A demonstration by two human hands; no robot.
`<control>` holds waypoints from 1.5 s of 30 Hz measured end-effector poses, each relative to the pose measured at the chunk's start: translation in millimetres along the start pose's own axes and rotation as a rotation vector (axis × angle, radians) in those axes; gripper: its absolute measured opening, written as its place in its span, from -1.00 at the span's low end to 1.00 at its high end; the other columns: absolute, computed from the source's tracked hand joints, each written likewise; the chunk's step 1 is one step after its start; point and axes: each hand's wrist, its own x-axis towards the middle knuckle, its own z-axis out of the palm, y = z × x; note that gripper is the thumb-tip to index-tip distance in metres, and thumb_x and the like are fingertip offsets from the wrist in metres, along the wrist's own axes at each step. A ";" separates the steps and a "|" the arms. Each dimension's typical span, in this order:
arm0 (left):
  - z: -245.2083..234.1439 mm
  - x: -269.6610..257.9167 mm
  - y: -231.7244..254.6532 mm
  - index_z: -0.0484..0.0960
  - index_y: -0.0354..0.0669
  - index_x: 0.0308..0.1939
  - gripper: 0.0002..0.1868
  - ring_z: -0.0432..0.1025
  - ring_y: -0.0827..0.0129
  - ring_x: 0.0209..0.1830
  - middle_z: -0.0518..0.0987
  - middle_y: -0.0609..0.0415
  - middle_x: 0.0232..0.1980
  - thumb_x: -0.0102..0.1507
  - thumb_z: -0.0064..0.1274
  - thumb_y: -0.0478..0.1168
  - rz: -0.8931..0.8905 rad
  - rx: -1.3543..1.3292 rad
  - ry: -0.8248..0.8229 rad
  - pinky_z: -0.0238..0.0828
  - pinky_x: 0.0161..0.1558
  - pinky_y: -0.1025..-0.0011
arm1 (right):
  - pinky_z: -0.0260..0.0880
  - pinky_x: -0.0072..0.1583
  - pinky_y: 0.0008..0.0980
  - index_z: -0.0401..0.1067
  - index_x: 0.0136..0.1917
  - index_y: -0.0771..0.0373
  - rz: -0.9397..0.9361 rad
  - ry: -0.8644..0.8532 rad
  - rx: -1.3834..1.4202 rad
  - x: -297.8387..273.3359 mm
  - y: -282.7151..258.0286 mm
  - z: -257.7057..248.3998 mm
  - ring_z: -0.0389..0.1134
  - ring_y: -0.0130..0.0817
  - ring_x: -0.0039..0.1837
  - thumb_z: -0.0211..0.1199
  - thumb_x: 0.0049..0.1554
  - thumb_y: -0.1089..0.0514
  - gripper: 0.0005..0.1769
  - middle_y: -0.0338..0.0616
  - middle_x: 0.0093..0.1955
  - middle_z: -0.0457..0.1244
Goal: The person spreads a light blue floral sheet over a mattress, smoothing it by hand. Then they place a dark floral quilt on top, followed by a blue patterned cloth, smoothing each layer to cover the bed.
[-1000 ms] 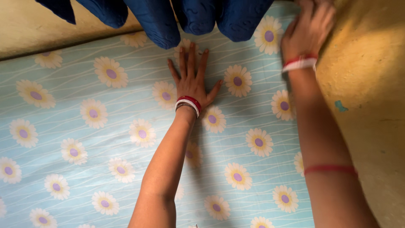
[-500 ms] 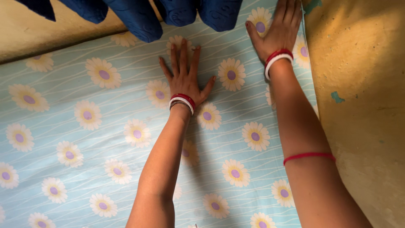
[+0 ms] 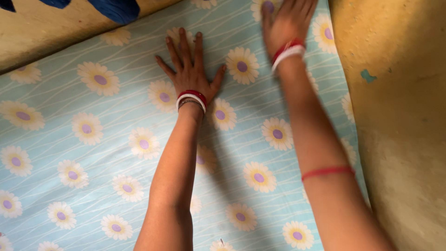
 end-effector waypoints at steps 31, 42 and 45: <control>-43.7 -448.5 -425.1 -0.08 0.16 0.63 -0.14 -0.39 -0.03 0.68 -0.26 -0.07 0.69 0.34 -0.15 0.27 -0.545 0.164 0.108 -0.61 0.44 -0.37 | -0.04 0.53 0.26 0.05 0.67 0.26 -0.087 -0.279 -0.373 -312.2 -123.4 -11.0 -0.12 0.05 0.74 0.06 0.28 0.06 -0.26 -0.01 0.79 -0.13; -37.5 -464.2 -445.9 -0.12 0.22 0.64 -0.16 -0.35 0.03 0.70 -0.24 0.02 0.71 0.33 -0.26 0.27 -0.481 0.082 0.080 -0.51 0.50 -0.36 | -0.07 0.50 0.22 0.00 0.67 0.27 0.367 -0.219 -0.242 -307.0 -185.2 14.9 -0.15 0.15 0.66 0.17 0.27 -0.02 -0.18 0.11 0.70 -0.13; -42.0 -464.7 -446.1 -0.11 0.23 0.63 -0.16 -0.35 0.04 0.69 -0.23 0.02 0.70 0.32 -0.24 0.26 -0.471 0.045 0.103 -0.50 0.48 -0.38 | -0.19 0.47 0.27 0.09 0.63 0.29 0.352 -0.066 -0.067 -320.9 -251.2 20.3 -0.16 0.18 0.63 0.10 0.25 0.20 -0.30 0.28 0.64 -0.11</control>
